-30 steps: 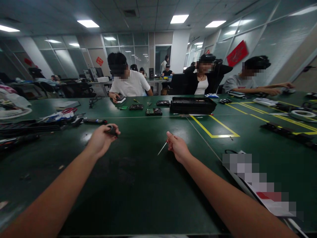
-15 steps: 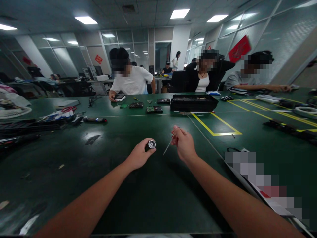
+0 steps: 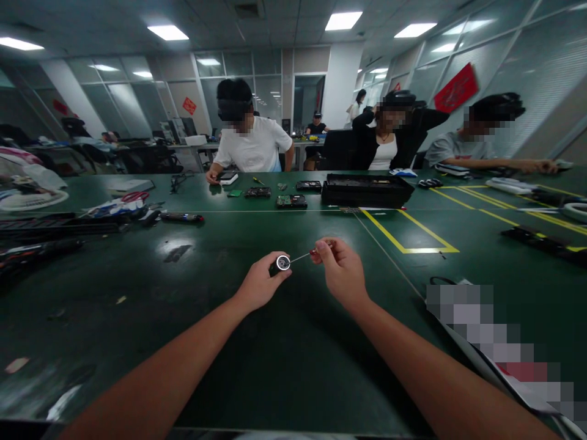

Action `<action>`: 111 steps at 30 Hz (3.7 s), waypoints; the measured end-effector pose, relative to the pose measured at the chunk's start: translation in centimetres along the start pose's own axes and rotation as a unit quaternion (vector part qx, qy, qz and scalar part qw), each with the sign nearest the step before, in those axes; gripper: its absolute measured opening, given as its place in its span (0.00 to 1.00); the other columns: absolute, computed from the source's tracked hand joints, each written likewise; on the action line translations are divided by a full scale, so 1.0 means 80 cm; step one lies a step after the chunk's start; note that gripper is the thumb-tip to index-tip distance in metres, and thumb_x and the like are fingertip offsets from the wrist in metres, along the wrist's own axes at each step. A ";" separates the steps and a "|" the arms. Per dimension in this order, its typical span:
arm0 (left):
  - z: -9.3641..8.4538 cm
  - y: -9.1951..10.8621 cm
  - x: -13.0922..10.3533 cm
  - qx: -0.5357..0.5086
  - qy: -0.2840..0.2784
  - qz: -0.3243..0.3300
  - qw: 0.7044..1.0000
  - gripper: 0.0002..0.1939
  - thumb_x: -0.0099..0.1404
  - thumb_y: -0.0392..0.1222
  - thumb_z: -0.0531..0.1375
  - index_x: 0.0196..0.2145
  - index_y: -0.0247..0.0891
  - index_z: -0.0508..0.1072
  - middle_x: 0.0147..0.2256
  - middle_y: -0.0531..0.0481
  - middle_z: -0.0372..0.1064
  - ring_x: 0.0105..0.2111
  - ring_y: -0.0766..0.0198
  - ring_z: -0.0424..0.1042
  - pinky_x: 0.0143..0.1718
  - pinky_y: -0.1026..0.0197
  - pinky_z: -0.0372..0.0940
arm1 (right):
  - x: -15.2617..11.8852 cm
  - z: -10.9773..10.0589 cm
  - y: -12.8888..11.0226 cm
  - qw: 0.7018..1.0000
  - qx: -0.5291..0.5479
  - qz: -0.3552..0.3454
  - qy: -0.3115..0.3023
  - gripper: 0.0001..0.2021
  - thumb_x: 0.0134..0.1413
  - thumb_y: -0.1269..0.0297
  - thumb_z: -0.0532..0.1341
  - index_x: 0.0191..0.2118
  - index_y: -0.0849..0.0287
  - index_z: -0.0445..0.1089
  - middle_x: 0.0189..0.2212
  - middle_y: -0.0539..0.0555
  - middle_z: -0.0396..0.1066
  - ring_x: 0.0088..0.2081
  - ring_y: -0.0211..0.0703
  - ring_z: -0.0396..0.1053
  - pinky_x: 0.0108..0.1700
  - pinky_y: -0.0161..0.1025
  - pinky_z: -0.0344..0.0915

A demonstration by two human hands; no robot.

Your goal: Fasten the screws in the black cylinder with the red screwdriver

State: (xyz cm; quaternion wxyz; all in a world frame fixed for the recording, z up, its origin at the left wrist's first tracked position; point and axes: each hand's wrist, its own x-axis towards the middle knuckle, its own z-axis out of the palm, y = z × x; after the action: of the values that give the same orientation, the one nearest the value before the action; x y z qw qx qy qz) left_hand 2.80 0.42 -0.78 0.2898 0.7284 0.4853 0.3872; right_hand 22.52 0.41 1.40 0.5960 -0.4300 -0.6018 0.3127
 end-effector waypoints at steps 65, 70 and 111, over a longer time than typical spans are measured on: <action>-0.005 -0.008 0.001 0.101 0.008 0.030 0.994 0.17 0.62 0.38 0.67 0.49 0.44 0.76 0.44 0.49 0.74 0.46 0.56 0.71 0.50 0.53 0.63 | -0.003 -0.008 -0.018 0.970 -0.200 -0.061 -0.124 0.10 0.64 0.61 0.54 0.47 0.54 0.66 0.30 0.52 0.74 0.32 0.47 0.73 0.34 0.41 0.62; -0.003 -0.006 0.000 0.106 0.000 0.039 0.994 0.17 0.61 0.38 0.67 0.49 0.43 0.76 0.44 0.49 0.74 0.46 0.56 0.71 0.49 0.53 0.63 | 0.000 -0.011 -0.015 0.970 -0.211 -0.040 -0.110 0.11 0.67 0.57 0.51 0.45 0.53 0.68 0.27 0.50 0.75 0.25 0.44 0.70 0.28 0.40 0.57; -0.007 -0.005 0.002 0.175 -0.025 0.047 0.983 0.18 0.62 0.41 0.68 0.51 0.45 0.75 0.46 0.50 0.74 0.47 0.55 0.69 0.54 0.46 0.56 | -0.001 -0.002 -0.002 0.995 -0.102 -0.010 0.008 0.13 0.67 0.53 0.52 0.36 0.55 0.65 0.29 0.52 0.71 0.30 0.44 0.68 0.33 0.41 0.61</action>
State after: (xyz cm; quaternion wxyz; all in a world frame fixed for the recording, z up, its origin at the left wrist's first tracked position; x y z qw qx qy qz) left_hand 2.20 0.76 -0.77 0.1515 0.7993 0.5034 0.2912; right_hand 22.68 0.23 1.55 0.5570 -0.4852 -0.6300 0.2397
